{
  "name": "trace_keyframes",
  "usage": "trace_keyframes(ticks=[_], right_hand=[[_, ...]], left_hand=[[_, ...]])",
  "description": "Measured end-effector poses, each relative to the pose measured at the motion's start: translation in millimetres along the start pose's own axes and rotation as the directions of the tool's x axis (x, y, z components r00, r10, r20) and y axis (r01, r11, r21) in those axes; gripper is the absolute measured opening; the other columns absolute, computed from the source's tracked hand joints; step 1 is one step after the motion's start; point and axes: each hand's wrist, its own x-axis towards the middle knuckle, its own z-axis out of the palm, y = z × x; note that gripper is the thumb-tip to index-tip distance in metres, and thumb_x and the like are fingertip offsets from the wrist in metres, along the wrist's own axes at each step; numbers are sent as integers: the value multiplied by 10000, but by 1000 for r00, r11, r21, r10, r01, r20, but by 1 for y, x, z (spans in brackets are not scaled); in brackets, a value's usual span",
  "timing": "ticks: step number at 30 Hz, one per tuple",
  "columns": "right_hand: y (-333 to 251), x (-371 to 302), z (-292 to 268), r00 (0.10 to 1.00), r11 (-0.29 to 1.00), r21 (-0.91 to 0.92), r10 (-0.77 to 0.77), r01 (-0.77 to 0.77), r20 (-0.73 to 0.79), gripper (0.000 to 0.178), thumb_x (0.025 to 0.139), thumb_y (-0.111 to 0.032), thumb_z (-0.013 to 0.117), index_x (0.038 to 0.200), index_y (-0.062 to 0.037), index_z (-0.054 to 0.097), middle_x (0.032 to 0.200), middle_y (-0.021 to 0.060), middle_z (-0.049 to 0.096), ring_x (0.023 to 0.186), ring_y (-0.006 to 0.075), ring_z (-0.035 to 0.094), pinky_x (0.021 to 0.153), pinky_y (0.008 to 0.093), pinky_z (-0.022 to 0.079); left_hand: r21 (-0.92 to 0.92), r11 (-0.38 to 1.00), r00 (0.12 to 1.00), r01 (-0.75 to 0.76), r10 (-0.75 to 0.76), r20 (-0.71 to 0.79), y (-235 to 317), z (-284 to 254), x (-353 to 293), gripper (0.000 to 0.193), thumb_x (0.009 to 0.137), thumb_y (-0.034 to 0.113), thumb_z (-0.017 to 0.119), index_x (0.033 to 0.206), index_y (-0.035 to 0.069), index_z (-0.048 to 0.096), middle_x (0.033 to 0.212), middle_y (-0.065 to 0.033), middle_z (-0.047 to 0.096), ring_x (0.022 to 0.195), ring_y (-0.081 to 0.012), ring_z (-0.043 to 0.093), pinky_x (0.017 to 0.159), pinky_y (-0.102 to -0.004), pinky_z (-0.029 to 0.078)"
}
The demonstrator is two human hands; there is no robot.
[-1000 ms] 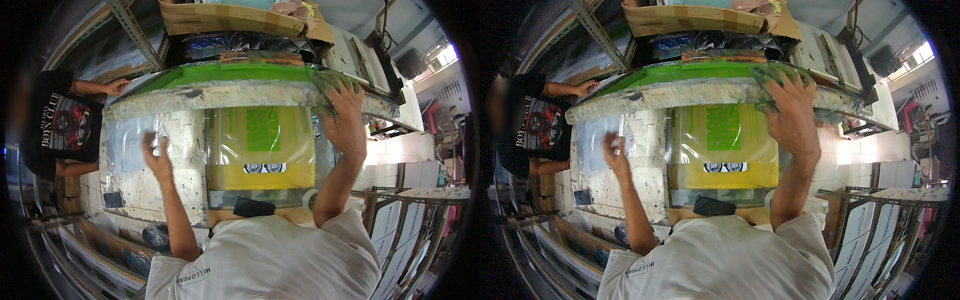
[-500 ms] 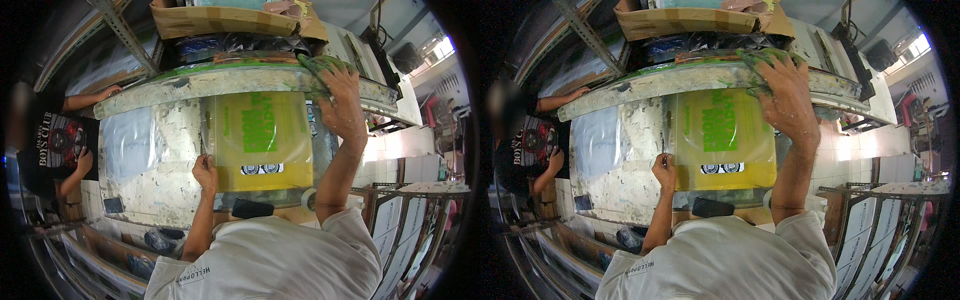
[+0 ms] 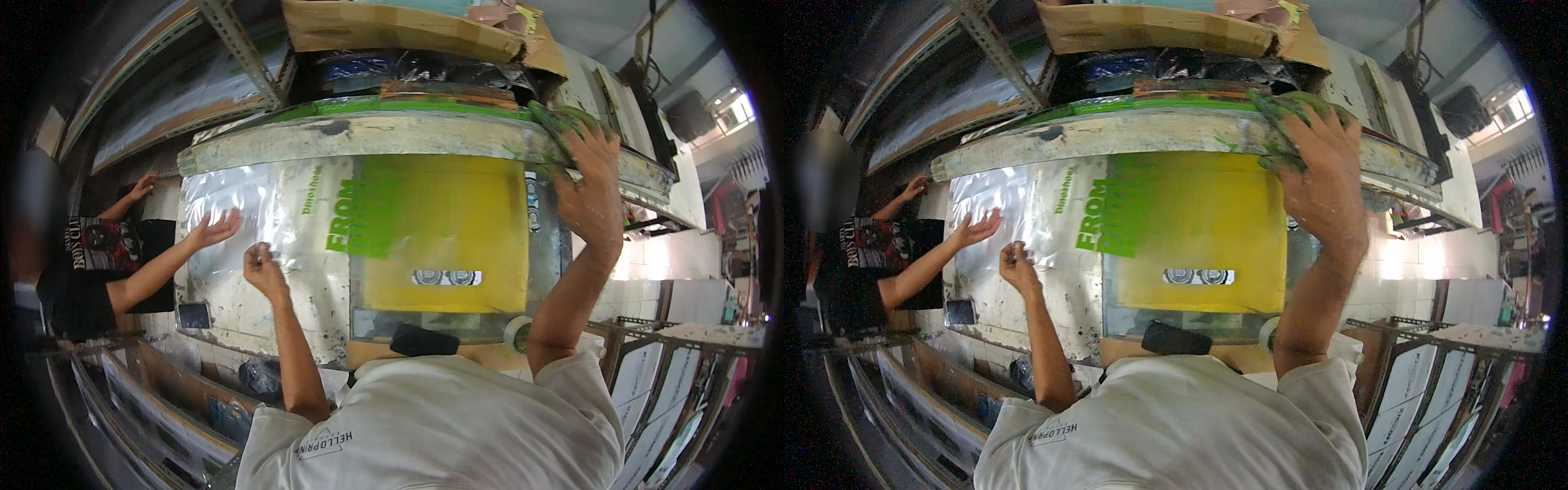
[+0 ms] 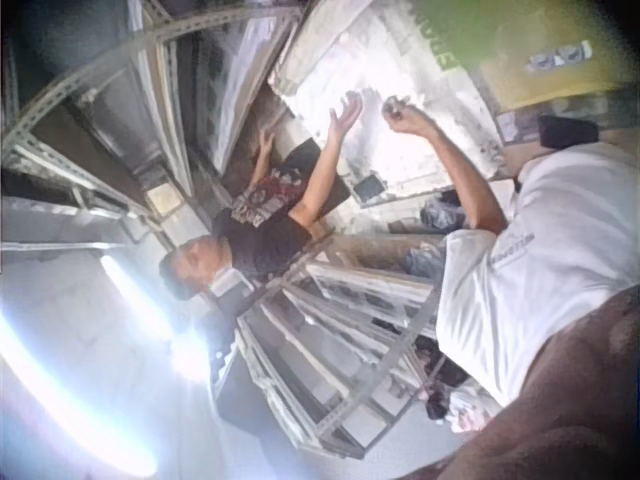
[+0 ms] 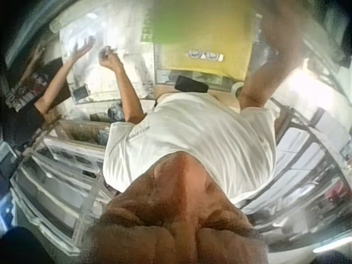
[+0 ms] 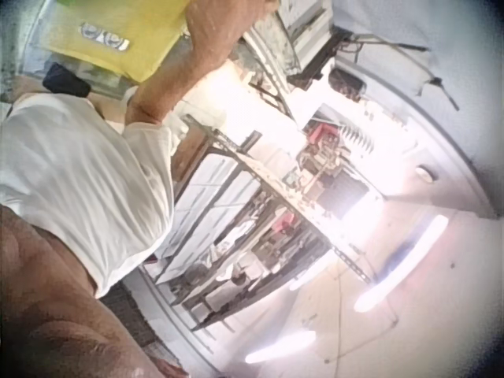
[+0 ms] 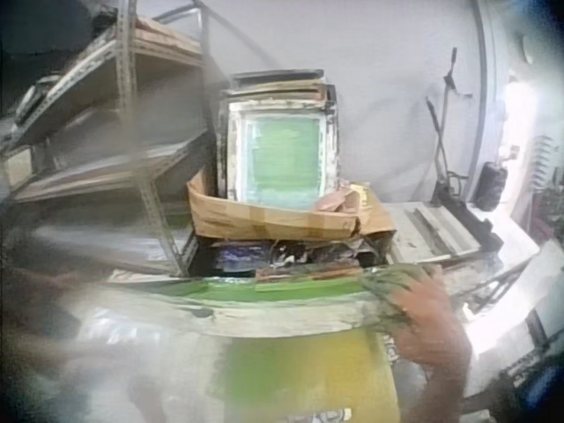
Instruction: The person performs screen printing by lowering a screen frame onto plastic bags, applying green ink with a squeegee tool, and lifting the frame while another person assists in replacing the printed bags with new ones.
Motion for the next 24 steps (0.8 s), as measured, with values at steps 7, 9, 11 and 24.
trace_keyframes(ticks=[7, 9, 11, 24], right_hand=[[8, -9, 1, 997, 995, -79, 64, -61, 44, 494, 701, -55, 669, 1180, -9, 558, 1275, 260, 502, 1259, 456, 380, 1095, 574, 160], [13, -15, 6, 996, 994, -76, 82, -79, 31, 499, 696, -41, 660, 1183, -4, 556, 1285, 254, 497, 1274, 442, 369, 1102, 570, 149], [19, -15, 6, 993, 992, -73, 103, -99, 50, 499, 701, -23, 647, 1189, 4, 550, 1309, 243, 481, 1298, 419, 350, 1113, 559, 134], [30, -15, 11, 1000, 999, -50, 4, -4, 7, 493, 735, -4, 622, 1218, 6, 526, 1305, 224, 486, 1300, 388, 359, 1116, 543, 144]], left_hand=[[797, 578, 655, -175, 672, -344, -25, -101, 62, 328, 862, 157, 646, 1083, -68, 555, 1096, -214, 554, 996, -311, 532, 880, -425, 434], [826, 463, 554, -320, 799, -233, 13, -91, 40, 368, 850, 171, 659, 1114, -61, 549, 1180, -256, 516, 1097, -355, 484, 942, -463, 388], [739, 380, 538, -557, 842, -28, 20, -79, 22, 261, 803, 89, 687, 1016, -41, 611, 1039, -185, 610, 964, -347, 561, 872, -438, 426], [685, 669, 943, -289, 324, 81, -49, -62, 64, 72, 732, 109, 700, 778, 55, 703, 809, -100, 649, 673, -265, 615, 632, -364, 474]])
